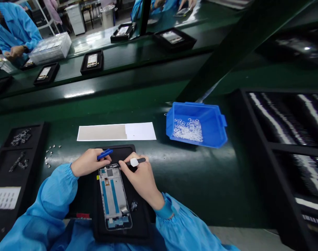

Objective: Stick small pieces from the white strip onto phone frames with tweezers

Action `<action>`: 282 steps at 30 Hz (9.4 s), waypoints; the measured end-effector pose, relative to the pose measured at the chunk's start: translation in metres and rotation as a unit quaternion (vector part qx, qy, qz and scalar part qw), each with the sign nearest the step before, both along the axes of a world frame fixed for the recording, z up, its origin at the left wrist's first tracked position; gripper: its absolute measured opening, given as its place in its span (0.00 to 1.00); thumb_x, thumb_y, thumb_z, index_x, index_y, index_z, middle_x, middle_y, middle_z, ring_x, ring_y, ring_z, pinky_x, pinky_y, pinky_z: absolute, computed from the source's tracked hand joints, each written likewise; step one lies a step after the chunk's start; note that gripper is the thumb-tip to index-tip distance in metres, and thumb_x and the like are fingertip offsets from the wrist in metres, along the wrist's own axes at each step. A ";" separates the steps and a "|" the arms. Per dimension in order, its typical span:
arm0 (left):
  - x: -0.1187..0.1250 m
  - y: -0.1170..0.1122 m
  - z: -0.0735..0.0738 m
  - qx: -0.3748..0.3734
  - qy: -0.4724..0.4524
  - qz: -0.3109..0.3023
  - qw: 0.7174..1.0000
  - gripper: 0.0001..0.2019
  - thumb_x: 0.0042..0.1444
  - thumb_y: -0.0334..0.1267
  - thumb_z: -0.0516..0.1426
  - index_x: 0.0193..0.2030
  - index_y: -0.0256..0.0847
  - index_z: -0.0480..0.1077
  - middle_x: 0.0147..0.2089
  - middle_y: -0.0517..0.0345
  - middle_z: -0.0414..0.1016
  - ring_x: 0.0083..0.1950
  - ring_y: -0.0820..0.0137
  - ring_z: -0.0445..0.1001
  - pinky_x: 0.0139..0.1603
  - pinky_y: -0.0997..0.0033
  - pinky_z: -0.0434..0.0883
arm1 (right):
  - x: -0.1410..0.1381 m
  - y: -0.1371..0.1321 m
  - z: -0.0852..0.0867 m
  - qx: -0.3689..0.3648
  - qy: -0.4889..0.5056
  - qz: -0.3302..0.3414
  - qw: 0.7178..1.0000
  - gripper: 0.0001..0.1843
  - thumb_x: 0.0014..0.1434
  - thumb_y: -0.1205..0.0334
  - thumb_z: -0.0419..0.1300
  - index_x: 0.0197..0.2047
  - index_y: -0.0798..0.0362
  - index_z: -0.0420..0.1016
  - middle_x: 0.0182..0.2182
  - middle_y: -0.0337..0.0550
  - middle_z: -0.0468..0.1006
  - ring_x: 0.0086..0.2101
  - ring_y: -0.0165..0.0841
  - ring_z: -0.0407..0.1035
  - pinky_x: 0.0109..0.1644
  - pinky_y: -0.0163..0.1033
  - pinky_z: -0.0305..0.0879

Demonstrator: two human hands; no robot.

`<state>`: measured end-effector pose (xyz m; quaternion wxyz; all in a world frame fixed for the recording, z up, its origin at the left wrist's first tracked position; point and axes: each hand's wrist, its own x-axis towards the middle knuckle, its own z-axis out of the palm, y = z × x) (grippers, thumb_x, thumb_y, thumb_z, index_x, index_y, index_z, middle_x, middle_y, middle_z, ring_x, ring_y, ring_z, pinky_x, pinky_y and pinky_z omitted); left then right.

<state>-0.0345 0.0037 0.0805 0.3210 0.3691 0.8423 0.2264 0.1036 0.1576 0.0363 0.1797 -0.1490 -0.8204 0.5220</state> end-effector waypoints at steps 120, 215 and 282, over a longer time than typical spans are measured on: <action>0.008 0.008 0.001 -0.091 0.095 -0.055 0.990 0.06 0.58 0.41 0.60 0.41 0.45 0.75 0.40 0.58 0.80 0.42 0.61 0.78 0.39 0.69 0.69 | -0.004 -0.005 -0.009 0.094 0.060 0.042 0.993 0.12 0.64 0.57 0.58 0.29 0.49 0.65 0.23 0.32 0.72 0.26 0.34 0.70 0.63 0.61 0.53; 0.101 -0.079 -0.011 0.298 -0.284 0.502 0.761 0.25 0.39 0.47 0.62 0.44 0.35 0.74 0.17 0.73 0.49 0.18 0.81 0.40 0.17 0.81 0.42 | -0.003 -0.007 -0.007 -0.118 0.151 -0.032 0.981 0.15 0.65 0.52 0.60 0.53 0.46 0.66 0.46 0.47 0.80 0.47 0.41 0.75 0.52 0.50 0.71; 0.034 -0.019 -0.030 0.352 -0.162 0.343 0.855 0.19 0.60 0.51 0.58 0.50 0.39 0.64 0.31 0.62 0.70 0.21 0.79 0.62 0.16 0.83 0.66 | -0.036 -0.042 0.006 -0.296 0.024 -0.044 0.954 0.20 0.49 0.58 0.66 0.44 0.45 0.63 0.36 0.37 0.69 0.34 0.33 0.70 0.36 0.36 0.72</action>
